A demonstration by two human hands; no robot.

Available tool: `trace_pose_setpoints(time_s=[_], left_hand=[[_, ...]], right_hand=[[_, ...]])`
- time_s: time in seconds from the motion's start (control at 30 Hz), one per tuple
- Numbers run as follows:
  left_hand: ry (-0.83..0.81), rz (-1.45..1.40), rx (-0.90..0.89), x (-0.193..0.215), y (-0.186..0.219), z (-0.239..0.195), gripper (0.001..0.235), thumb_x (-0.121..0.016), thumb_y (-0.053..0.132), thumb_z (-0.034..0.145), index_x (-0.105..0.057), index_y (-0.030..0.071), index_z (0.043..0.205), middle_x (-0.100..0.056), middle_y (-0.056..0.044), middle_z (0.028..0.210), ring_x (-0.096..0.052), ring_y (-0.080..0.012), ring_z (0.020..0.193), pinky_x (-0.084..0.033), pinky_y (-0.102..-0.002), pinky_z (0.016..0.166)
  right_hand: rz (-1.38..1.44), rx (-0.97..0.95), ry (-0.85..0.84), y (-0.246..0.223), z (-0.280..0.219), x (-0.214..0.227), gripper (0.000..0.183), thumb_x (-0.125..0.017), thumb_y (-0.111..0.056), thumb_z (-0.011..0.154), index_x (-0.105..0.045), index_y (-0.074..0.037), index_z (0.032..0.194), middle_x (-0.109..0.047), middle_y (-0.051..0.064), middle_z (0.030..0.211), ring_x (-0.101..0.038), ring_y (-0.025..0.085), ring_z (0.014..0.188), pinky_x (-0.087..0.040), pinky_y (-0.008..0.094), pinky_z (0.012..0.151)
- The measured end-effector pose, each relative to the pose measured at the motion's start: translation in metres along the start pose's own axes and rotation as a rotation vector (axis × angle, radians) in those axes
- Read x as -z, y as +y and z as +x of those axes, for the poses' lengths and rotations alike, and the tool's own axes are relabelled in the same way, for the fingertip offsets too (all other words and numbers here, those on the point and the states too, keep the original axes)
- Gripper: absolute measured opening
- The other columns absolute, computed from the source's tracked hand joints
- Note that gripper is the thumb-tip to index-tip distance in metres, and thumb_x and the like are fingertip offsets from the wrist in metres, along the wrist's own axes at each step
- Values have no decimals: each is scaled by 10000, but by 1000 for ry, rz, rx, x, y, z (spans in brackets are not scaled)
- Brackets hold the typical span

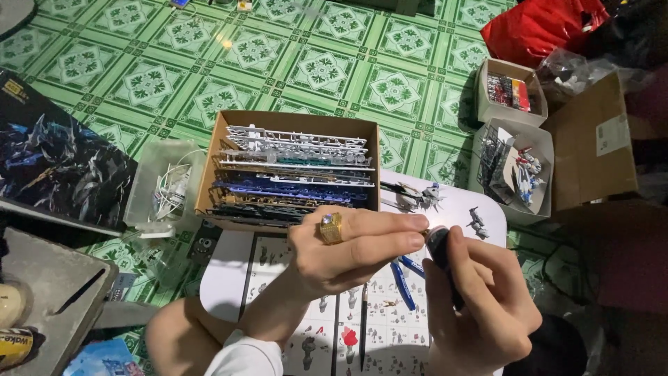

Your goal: The person uses a hobby knife to trim a small plastic model part, then uses a nail file to smooth the edges. They handle the part with both hands, rotating it to work on different sides.

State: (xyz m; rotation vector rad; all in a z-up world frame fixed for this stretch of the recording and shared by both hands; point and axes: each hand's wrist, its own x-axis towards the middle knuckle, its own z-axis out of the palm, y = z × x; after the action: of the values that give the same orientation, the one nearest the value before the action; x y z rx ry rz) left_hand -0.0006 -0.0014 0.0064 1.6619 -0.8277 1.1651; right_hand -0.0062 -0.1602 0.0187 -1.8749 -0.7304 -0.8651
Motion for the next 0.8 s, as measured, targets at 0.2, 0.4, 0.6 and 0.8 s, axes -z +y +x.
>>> trace_pose_setpoints(time_s=[0.2, 0.4, 0.6, 0.8], left_hand=[[-6, 97, -17, 2, 4, 4, 137, -555, 32, 999, -639, 39, 1107, -689, -131, 1090, -766, -222, 932, -706, -287, 703], [-28, 71, -48, 2, 4, 7, 132, -556, -13, 975, -633, -20, 1082, -678, -198, 1066, -747, -295, 965, -714, -340, 771], [-27, 66, -45, 2, 4, 6, 135, -586, -47, 953, -636, -23, 1076, -675, -193, 1068, -748, -290, 964, -708, -329, 792], [-24, 62, -62, 1, 1, 3, 129, -616, -40, 940, -643, -20, 1064, -680, -196, 1059, -751, -291, 957, -712, -318, 778]], right_hand=[[-2, 39, 21, 3, 1, -1, 260, -694, 105, 863, -601, 112, 1105, -577, 258, 904, -590, 218, 705, -545, 236, 575], [-8, 81, 6, 5, 1, 0, 254, -681, 118, 864, -600, 121, 1105, -574, 260, 906, -575, 216, 679, -549, 234, 553], [-15, 71, -1, 4, 1, 0, 242, -674, 128, 865, -605, 133, 1096, -575, 271, 918, -601, 229, 692, -566, 252, 606], [-21, 109, 1, 7, 2, -1, 233, -674, 111, 874, -602, 131, 1095, -571, 262, 913, -612, 236, 716, -602, 266, 628]])
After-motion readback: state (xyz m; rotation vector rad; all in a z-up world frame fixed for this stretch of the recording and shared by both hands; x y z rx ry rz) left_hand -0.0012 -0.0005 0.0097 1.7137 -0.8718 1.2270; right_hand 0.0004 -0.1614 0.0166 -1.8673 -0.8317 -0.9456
